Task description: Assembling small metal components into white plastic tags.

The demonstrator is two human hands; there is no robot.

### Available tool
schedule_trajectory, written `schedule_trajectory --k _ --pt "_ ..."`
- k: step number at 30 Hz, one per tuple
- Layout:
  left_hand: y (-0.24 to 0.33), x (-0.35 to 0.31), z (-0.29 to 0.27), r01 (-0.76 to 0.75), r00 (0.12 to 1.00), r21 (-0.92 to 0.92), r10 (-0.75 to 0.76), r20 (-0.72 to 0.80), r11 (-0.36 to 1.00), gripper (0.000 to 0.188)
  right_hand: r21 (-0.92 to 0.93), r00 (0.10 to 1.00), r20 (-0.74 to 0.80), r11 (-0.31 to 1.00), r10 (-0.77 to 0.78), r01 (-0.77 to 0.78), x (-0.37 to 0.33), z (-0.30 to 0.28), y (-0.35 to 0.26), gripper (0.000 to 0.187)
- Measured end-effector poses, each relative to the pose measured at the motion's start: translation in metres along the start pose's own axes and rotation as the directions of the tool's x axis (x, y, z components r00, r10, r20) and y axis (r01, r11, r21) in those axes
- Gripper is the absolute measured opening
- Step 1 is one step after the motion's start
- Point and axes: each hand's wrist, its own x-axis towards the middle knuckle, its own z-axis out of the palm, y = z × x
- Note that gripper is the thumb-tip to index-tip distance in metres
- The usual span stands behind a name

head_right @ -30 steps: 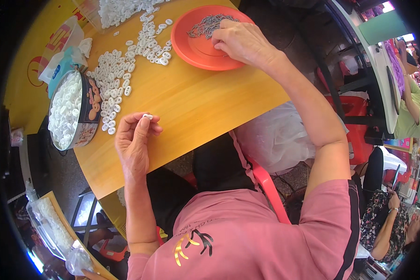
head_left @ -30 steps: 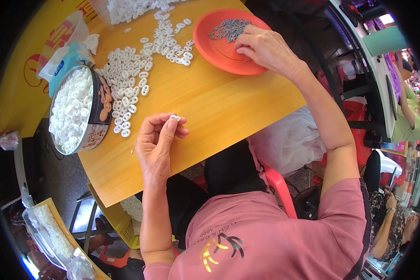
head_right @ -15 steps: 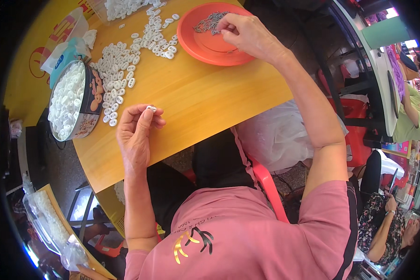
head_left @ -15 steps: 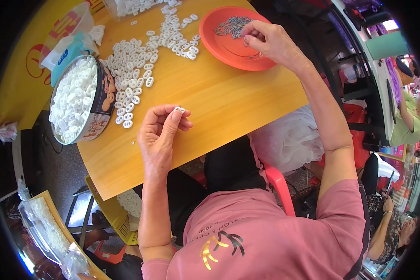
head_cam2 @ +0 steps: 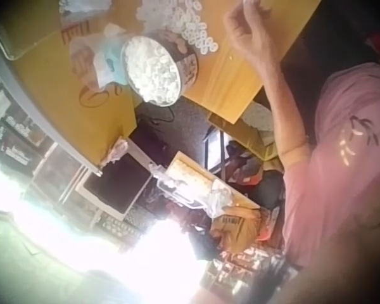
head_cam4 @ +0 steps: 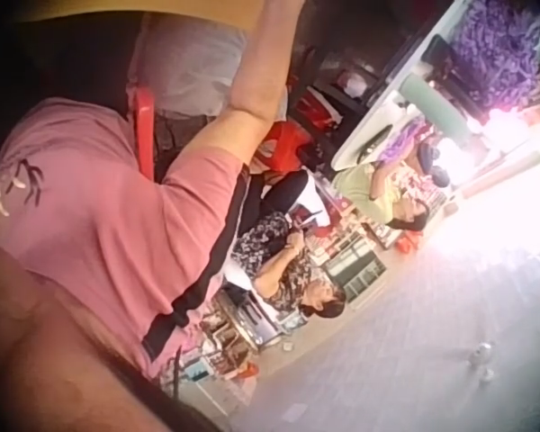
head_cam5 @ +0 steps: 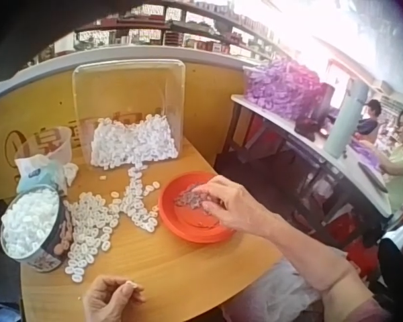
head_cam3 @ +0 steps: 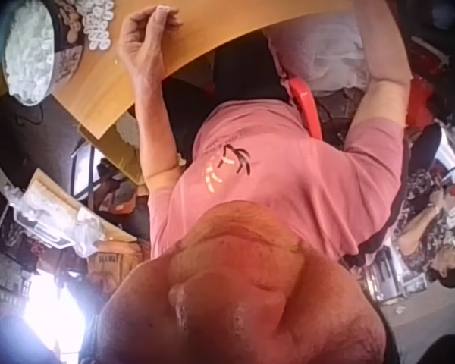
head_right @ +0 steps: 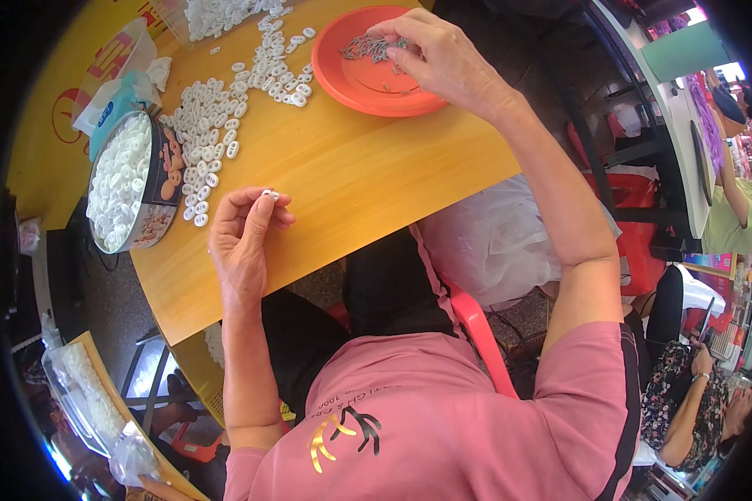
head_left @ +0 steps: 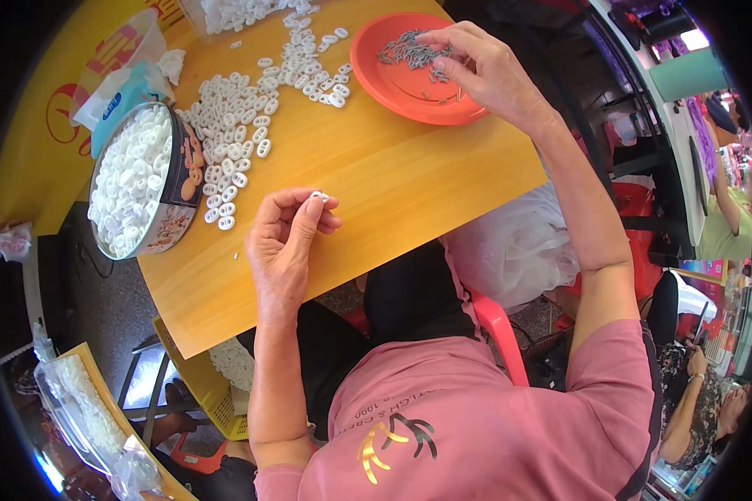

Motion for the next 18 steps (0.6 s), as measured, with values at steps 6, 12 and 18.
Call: schedule_trajectory --k 6,12,18 --pt "0.000 0.000 0.001 0.001 1.000 0.020 -0.001 0.001 1.000 0.016 -0.177 0.984 0.177 0.982 -0.027 0.059 -0.002 -0.007 0.010 0.016" --pt "0.001 -0.001 0.003 0.002 1.000 0.036 -0.002 -0.001 0.999 0.015 -0.318 0.957 0.284 0.936 -0.060 0.153 -0.005 -0.013 0.014 0.010" --pt "0.001 -0.001 0.003 0.004 1.000 0.050 -0.004 -0.003 0.999 0.015 -0.344 0.877 0.471 0.936 0.098 0.080 -0.004 -0.020 0.008 0.011"
